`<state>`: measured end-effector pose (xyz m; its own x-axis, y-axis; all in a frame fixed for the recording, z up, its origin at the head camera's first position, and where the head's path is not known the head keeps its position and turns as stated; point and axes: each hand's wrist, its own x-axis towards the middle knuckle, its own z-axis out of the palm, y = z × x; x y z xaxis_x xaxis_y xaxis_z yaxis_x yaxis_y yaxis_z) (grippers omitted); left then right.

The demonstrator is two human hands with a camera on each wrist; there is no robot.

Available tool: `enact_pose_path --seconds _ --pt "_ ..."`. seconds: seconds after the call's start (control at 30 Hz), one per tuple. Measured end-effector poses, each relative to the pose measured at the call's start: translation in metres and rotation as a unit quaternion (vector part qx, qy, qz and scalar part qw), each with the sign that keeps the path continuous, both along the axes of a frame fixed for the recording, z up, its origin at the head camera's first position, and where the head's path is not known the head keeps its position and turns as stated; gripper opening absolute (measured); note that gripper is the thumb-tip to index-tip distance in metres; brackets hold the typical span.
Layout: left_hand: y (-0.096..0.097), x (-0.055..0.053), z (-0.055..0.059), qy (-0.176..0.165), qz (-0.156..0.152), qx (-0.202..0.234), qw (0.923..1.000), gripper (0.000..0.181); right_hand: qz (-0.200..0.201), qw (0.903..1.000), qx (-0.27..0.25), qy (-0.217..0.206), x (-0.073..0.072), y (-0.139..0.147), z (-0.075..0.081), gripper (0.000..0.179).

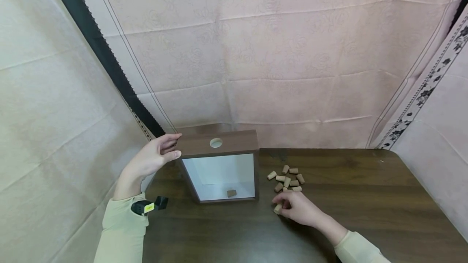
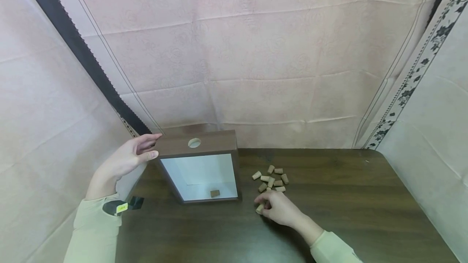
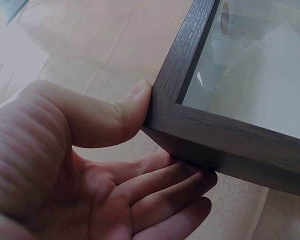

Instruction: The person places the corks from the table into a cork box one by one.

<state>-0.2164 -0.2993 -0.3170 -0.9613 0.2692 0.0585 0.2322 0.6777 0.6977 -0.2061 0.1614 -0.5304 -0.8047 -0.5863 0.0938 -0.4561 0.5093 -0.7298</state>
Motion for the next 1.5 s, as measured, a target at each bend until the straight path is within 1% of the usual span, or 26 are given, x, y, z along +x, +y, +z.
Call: enact_pose_path --seconds 0.1,0.23,0.37,0.53,0.73,0.83,1.07,1.3,1.5 --pt "-0.0002 -0.0001 -0.0004 0.001 0.0 0.0 1.0 0.068 -0.004 0.9999 0.011 -0.003 -0.0001 -0.0004 0.0001 0.025" --pt "-0.0004 0.0 -0.0009 0.002 0.0 0.001 1.0 0.068 0.002 0.9998 0.018 -0.001 -0.0007 0.0005 0.0001 0.022" --pt "-0.0006 -0.0004 -0.0014 0.001 0.0 0.003 1.0 0.068 0.008 0.9997 0.023 0.009 -0.0001 0.0006 0.0016 0.02" --pt "-0.0009 -0.0011 -0.0014 -0.002 0.0 0.006 1.0 0.069 0.008 0.9987 0.044 0.025 -0.0004 -0.0002 0.0026 0.018" --pt "-0.0007 -0.001 0.0005 -0.005 -0.001 0.008 1.0 0.068 0.009 0.9976 0.063 0.027 -0.0006 -0.0001 0.0038 0.016" --pt "-0.0003 -0.0009 0.0013 -0.005 -0.001 0.007 1.0 0.068 0.009 0.9974 0.067 0.025 -0.0007 0.0001 0.0047 0.015" --pt "-0.0003 0.0 0.0004 -0.006 0.0 0.001 1.0 0.069 0.009 0.9973 0.073 -0.003 0.0012 0.0006 0.0046 0.016" --pt "0.0009 0.0002 0.001 -0.005 0.002 0.003 1.0 0.069 0.007 0.997 0.077 0.0 0.0006 0.0009 0.004 0.015" --pt "0.001 0.001 0.0019 -0.006 0.003 0.0 1.0 0.069 0.013 0.9972 0.073 -0.008 0.0004 0.0021 0.005 0.015"
